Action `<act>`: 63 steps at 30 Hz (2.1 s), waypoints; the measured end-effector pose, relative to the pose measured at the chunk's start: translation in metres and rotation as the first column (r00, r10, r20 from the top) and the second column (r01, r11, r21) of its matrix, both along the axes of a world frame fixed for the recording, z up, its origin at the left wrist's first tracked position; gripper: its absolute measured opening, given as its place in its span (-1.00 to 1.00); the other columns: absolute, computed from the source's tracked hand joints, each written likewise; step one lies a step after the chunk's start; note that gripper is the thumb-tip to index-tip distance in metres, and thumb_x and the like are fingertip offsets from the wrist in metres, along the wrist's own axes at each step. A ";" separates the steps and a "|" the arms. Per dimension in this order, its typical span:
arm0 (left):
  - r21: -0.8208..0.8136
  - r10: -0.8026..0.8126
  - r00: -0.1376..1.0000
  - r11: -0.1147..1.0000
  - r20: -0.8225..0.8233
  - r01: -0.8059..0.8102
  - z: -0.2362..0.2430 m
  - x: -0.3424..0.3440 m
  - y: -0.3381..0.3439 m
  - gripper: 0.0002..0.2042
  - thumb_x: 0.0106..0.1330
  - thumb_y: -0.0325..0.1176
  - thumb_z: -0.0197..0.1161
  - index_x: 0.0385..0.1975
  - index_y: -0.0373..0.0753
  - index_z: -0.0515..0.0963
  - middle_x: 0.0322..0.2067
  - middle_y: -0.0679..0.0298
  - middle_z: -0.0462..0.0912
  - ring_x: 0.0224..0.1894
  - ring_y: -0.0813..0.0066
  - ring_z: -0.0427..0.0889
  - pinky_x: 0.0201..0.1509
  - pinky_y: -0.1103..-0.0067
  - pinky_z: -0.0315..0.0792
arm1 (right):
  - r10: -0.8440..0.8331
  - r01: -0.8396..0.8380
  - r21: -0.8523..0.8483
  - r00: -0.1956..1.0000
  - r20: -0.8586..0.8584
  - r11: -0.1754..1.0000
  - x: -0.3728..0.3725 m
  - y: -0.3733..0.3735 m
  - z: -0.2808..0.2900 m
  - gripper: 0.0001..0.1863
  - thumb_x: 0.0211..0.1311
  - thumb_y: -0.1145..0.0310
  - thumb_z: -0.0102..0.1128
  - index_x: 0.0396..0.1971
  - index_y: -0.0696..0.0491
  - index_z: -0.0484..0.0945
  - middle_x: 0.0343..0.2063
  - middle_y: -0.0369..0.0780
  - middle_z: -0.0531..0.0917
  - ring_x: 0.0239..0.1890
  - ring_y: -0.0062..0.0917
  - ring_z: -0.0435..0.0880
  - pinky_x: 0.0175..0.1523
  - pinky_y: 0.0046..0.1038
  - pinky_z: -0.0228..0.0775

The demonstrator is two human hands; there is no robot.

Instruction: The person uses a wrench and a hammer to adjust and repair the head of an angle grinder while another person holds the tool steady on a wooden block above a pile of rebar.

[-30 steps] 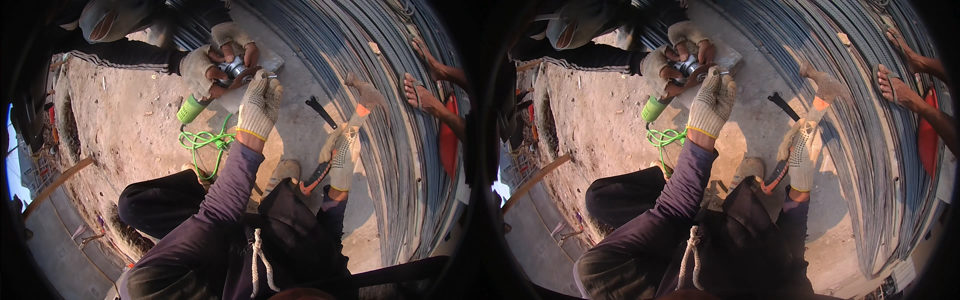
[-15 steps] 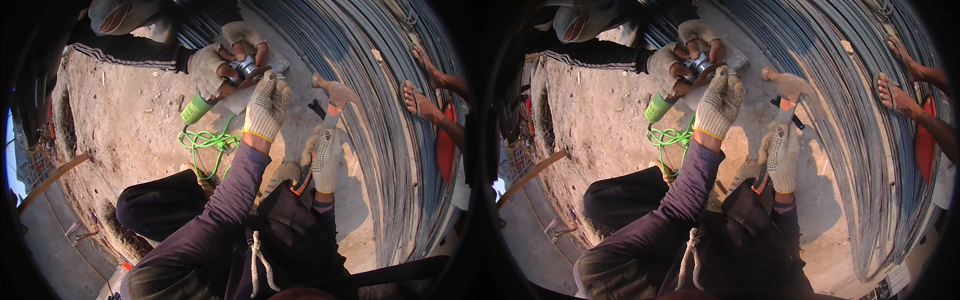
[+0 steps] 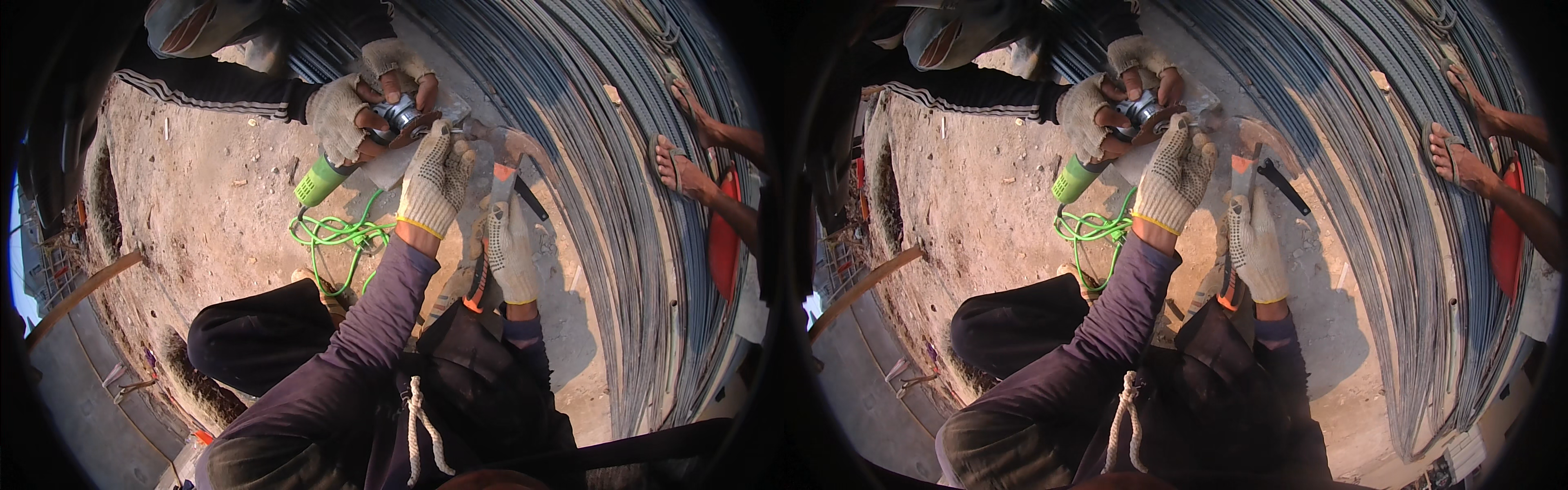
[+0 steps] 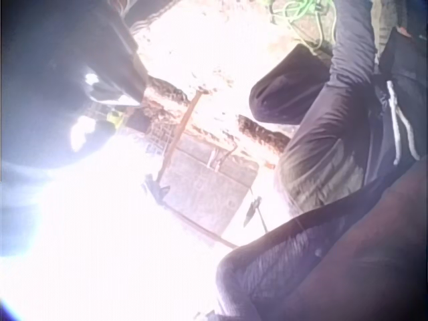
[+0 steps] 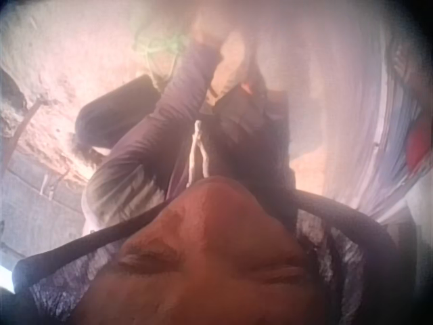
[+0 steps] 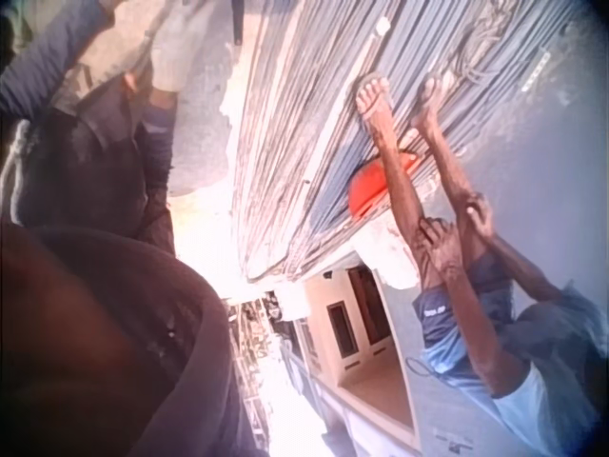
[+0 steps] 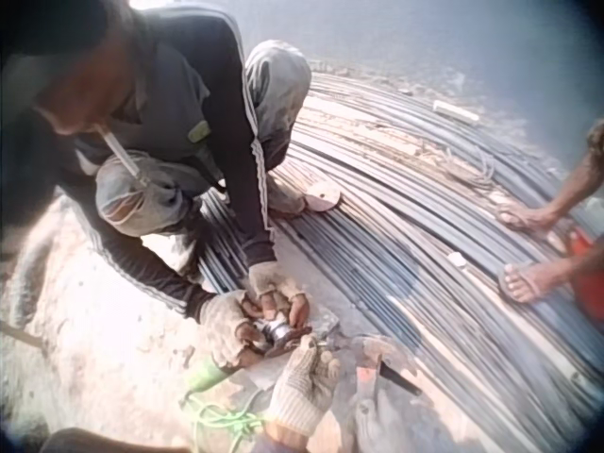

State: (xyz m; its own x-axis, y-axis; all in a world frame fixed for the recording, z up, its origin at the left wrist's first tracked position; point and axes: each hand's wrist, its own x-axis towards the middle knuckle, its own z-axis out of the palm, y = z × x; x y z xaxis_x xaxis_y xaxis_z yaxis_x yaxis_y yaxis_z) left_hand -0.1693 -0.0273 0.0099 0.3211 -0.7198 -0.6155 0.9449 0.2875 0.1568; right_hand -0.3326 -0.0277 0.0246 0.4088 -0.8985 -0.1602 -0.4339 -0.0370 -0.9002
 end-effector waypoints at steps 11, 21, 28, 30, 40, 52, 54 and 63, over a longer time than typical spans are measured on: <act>0.004 0.008 0.999 1.000 -0.051 -0.008 -0.002 0.008 0.000 -0.85 0.51 -0.44 0.13 -0.04 -0.30 0.56 -0.35 0.22 0.61 -0.36 0.45 0.65 -0.22 0.47 0.66 | -0.040 0.037 0.052 0.997 0.061 0.998 -0.007 0.009 0.013 -0.72 0.57 0.26 -0.05 -0.01 0.18 0.45 -0.48 -0.22 0.57 -0.49 -0.56 0.59 -0.38 -0.48 0.43; -0.051 -0.011 0.997 0.999 -0.071 0.007 0.000 0.012 0.002 -0.86 0.50 -0.42 0.14 -0.06 -0.30 0.55 -0.33 0.24 0.59 -0.39 0.46 0.62 -0.23 0.51 0.63 | 0.016 -0.244 0.023 0.158 0.987 0.969 -0.118 -0.040 0.072 -0.46 0.47 -0.01 0.08 0.14 0.17 0.41 -0.40 -0.13 0.57 -0.60 -0.37 0.48 -0.48 -0.27 0.39; -0.058 0.031 0.995 0.998 -0.094 -0.036 -0.003 0.031 0.008 -0.89 0.50 -0.42 0.16 -0.12 -0.27 0.58 -0.38 0.26 0.63 -0.38 0.46 0.65 -0.27 0.54 0.62 | -0.030 0.061 0.240 0.991 -0.132 0.969 -0.039 0.020 -0.056 -0.50 0.53 0.11 0.01 0.22 0.19 0.36 -0.14 -0.09 0.56 -0.17 -0.40 0.51 -0.11 -0.31 0.43; 0.018 -0.014 0.999 1.000 -0.040 0.015 0.004 0.018 0.013 -0.88 0.50 -0.40 0.17 -0.12 -0.27 0.57 -0.36 0.24 0.62 -0.38 0.48 0.63 -0.28 0.55 0.62 | -0.127 0.143 0.356 0.990 -0.067 0.924 -0.066 0.029 -0.048 -0.51 0.54 0.14 -0.02 0.24 0.19 0.34 -0.07 -0.08 0.55 -0.05 -0.41 0.51 0.00 -0.32 0.44; 0.091 -0.062 0.988 0.995 0.139 0.049 -0.001 0.008 0.006 -0.82 0.53 -0.35 0.13 -0.04 -0.30 0.53 -0.32 0.24 0.59 -0.37 0.45 0.61 -0.26 0.52 0.65 | -0.514 0.445 0.417 0.855 0.064 0.792 -0.078 0.026 -0.028 -0.62 0.62 0.15 -0.16 0.04 0.17 0.45 -0.41 -0.30 0.58 -0.42 -0.62 0.59 -0.34 -0.59 0.45; 0.169 -0.097 0.973 0.984 0.210 0.062 0.004 -0.001 0.017 -0.86 0.51 -0.44 0.13 -0.03 -0.28 0.52 -0.25 0.18 0.64 -0.31 0.39 0.68 -0.24 0.49 0.69 | -0.484 0.376 0.528 0.871 0.078 0.761 -0.074 0.029 -0.056 -0.70 0.51 0.33 -0.05 0.07 0.19 0.47 -0.20 -0.21 0.57 -0.23 -0.52 0.58 -0.20 -0.51 0.46; 0.150 -0.083 0.981 0.987 0.176 0.057 0.005 0.004 0.019 -0.85 0.51 -0.44 0.13 -0.02 -0.27 0.52 -0.24 0.19 0.64 -0.31 0.40 0.68 -0.24 0.48 0.70 | -0.513 0.392 0.578 0.856 0.055 0.716 -0.068 0.028 -0.050 -0.69 0.49 0.36 -0.04 0.09 0.18 0.47 -0.17 -0.20 0.57 -0.21 -0.51 0.58 -0.18 -0.51 0.46; 0.125 -0.080 0.986 0.990 0.146 0.062 0.003 0.008 0.018 -0.82 0.51 -0.43 0.13 0.03 -0.25 0.53 -0.21 0.20 0.65 -0.31 0.44 0.68 -0.24 0.51 0.71 | -0.385 0.345 0.376 0.922 0.035 0.860 -0.076 0.038 -0.074 -0.73 0.39 0.52 0.02 0.05 0.19 0.45 -0.28 -0.18 0.61 -0.34 -0.53 0.62 -0.34 -0.53 0.47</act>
State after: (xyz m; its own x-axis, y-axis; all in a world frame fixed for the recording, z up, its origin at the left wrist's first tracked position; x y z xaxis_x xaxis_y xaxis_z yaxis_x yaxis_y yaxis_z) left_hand -0.1615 -0.0089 0.0133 0.3669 -0.6686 -0.6468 0.9253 0.1908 0.3277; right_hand -0.4087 0.0103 -0.0498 0.0952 -0.8762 -0.4724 -0.2557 0.4371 -0.8623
